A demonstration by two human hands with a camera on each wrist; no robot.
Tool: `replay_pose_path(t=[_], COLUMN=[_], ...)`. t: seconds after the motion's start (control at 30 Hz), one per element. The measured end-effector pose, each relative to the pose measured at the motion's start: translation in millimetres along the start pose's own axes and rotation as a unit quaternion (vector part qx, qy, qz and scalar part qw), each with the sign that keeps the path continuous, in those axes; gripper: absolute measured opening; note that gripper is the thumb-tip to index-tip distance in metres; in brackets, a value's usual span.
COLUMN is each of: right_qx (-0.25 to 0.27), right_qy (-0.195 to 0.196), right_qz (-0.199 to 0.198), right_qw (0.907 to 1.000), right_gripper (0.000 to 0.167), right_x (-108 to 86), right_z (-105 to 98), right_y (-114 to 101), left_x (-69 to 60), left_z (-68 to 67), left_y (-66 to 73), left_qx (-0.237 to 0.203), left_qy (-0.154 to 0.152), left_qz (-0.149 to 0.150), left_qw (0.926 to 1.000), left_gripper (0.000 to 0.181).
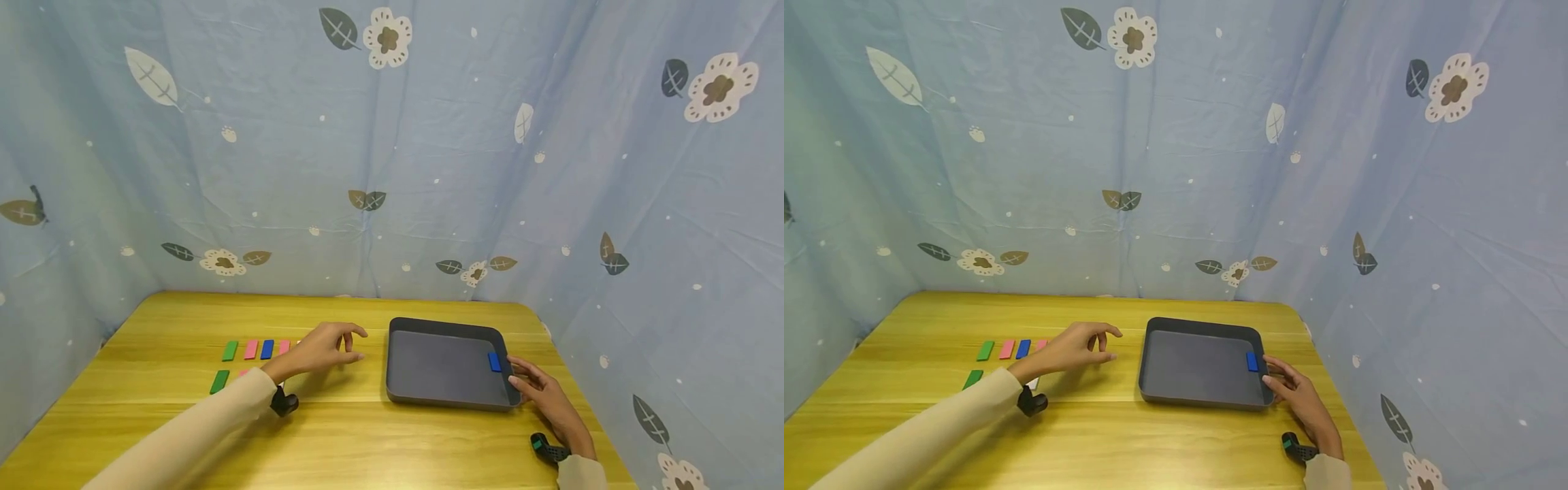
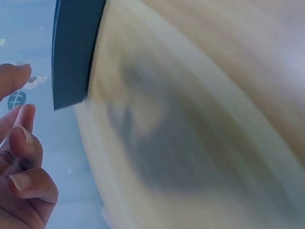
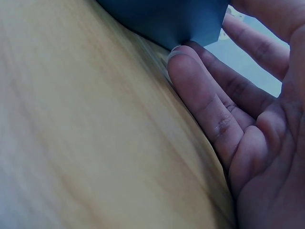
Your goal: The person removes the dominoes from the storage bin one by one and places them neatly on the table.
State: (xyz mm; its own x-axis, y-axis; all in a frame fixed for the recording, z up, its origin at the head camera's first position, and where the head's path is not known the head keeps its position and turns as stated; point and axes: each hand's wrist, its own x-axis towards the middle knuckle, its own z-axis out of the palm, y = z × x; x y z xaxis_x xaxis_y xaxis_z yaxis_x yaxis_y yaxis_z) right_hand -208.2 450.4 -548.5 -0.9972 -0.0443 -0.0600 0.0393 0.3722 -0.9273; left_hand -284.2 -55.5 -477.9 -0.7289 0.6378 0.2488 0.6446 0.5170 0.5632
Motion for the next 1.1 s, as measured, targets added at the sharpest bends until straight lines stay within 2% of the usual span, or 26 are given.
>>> replay_pose_path(t=[0.23,0.4,0.63,0.83,1.1], right_qx=[0.002,0.0,0.004,0.005,0.006], right_qy=[-0.003,-0.004,-0.002,0.0,-0.004], right_qz=[-0.003,-0.004,-0.001,0.002,0.004], right_qw=[1.0,1.0,1.0,1.0,1.0], right_gripper=[0.056,0.056,0.056,0.056,0.056], right_x=[1.1,1.4,-0.2,-1.1,-0.8], right_z=[0,-2,-1,0,-1], right_y=[0,1,1,0,-2], left_x=[25.7,43.9,68.5,89.6,119.0], left_z=[7.8,15.4,32.9,48.8,61.9], left_y=[11.9,22.6,31.4,38.6,56.1], left_qx=[-0.001,-0.004,-0.025,-0.04,-0.061], left_qy=[0.006,-0.001,-0.002,-0.007,-0.011], left_qz=[0.019,0.027,0.044,0.048,0.043], left_qw=[0.9998,0.9996,0.9987,0.998,0.9972], left_gripper=[0.036,0.036,0.036,0.037,0.036])
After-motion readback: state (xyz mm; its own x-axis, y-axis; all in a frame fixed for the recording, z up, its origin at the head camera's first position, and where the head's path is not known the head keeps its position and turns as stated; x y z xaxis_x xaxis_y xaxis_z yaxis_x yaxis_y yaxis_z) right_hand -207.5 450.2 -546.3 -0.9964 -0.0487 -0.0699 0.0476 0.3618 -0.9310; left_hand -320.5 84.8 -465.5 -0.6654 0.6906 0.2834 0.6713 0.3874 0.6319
